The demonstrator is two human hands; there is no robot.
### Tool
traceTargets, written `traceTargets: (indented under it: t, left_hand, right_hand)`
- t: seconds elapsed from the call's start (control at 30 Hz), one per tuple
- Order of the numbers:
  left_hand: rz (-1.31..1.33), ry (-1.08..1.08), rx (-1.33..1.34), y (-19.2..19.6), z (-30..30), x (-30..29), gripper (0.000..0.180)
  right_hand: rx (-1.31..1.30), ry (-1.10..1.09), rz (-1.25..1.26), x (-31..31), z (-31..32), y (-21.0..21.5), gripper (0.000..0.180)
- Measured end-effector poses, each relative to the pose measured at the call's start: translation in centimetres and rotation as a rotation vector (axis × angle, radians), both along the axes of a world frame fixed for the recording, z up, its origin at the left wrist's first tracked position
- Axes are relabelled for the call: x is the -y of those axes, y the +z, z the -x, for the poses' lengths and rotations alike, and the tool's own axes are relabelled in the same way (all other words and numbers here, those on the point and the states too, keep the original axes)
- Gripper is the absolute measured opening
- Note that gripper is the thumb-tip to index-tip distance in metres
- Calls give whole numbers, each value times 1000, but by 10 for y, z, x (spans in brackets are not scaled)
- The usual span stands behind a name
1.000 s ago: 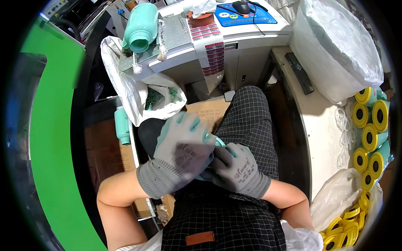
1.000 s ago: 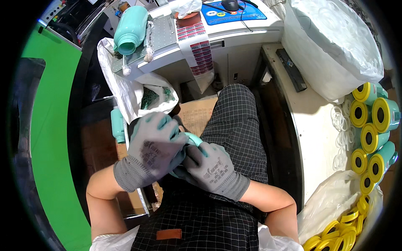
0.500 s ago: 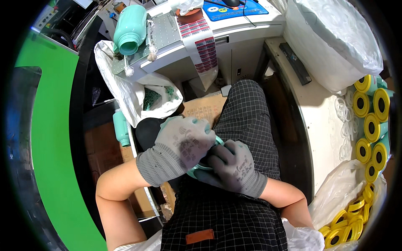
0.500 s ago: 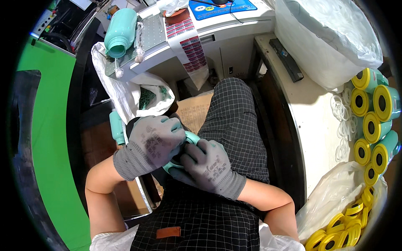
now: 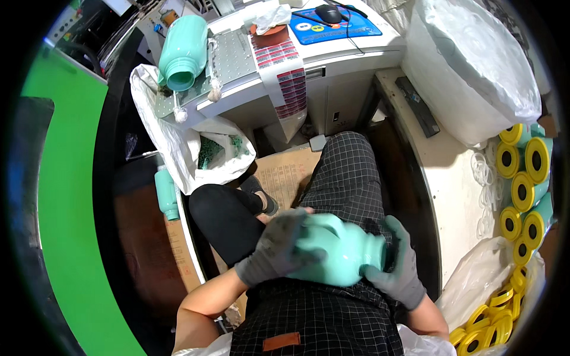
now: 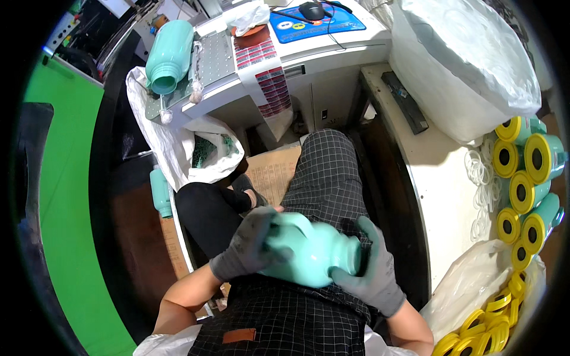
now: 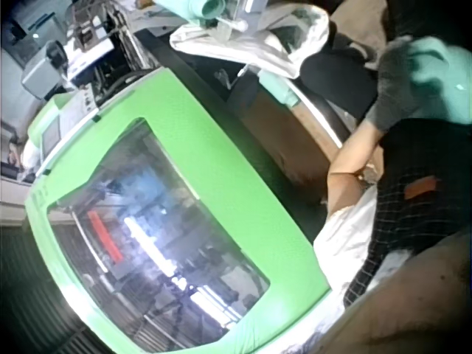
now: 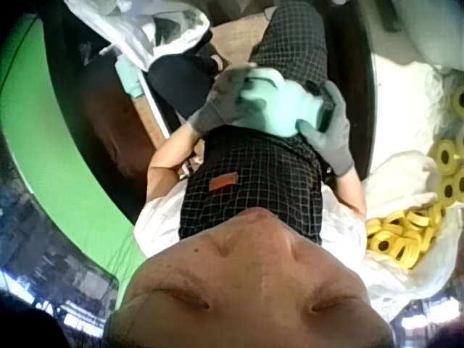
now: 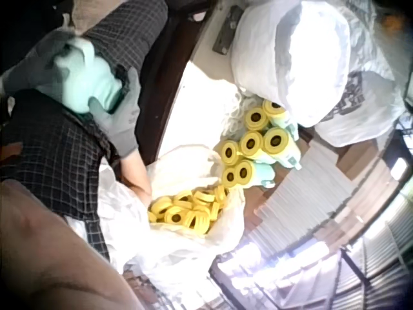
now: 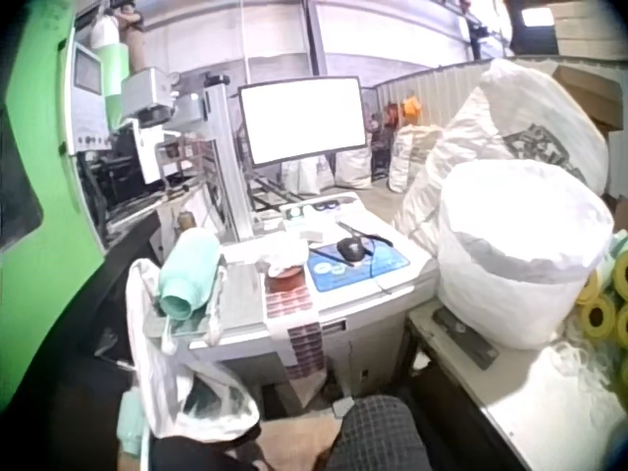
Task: The person sits on the floor and assembles teal-colored kettles by hand. They pick up a kettle body, insert a small internal component, and then screw a yellow lid onto the top. The completed units are placed on a nearby table.
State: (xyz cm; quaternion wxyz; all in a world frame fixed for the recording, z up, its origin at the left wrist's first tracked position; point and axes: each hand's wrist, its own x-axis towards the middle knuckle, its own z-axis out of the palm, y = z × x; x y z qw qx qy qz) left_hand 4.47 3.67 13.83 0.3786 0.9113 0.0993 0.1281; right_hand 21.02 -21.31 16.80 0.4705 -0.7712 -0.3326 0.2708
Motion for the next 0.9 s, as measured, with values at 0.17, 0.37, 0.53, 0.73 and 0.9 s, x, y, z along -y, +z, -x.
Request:
traceTargets:
  t: [0.17,0.37,0.53,0.73,0.9]
  left_hand:
    - [202,-351,126,0,-53,-42,62]
    - [181,687,38,-120,-145,-209,72]
    - [326,693,55,-185,-189,-248,58]
    - [320,721,352,-150,-167,-144,35]
    - [-12,689,513,-95,-134,-127,33]
  right_hand:
    - [-764,-45,43,43,-24,-37,86]
    - [-497,-544,-567,21,-21,-32,109]
    - [57,-410,-295,22,-38,-57,110]
    - [115,-436,-418,31,-17,-101,115]
    - [146,-398,-401,26,-18,-96,111]
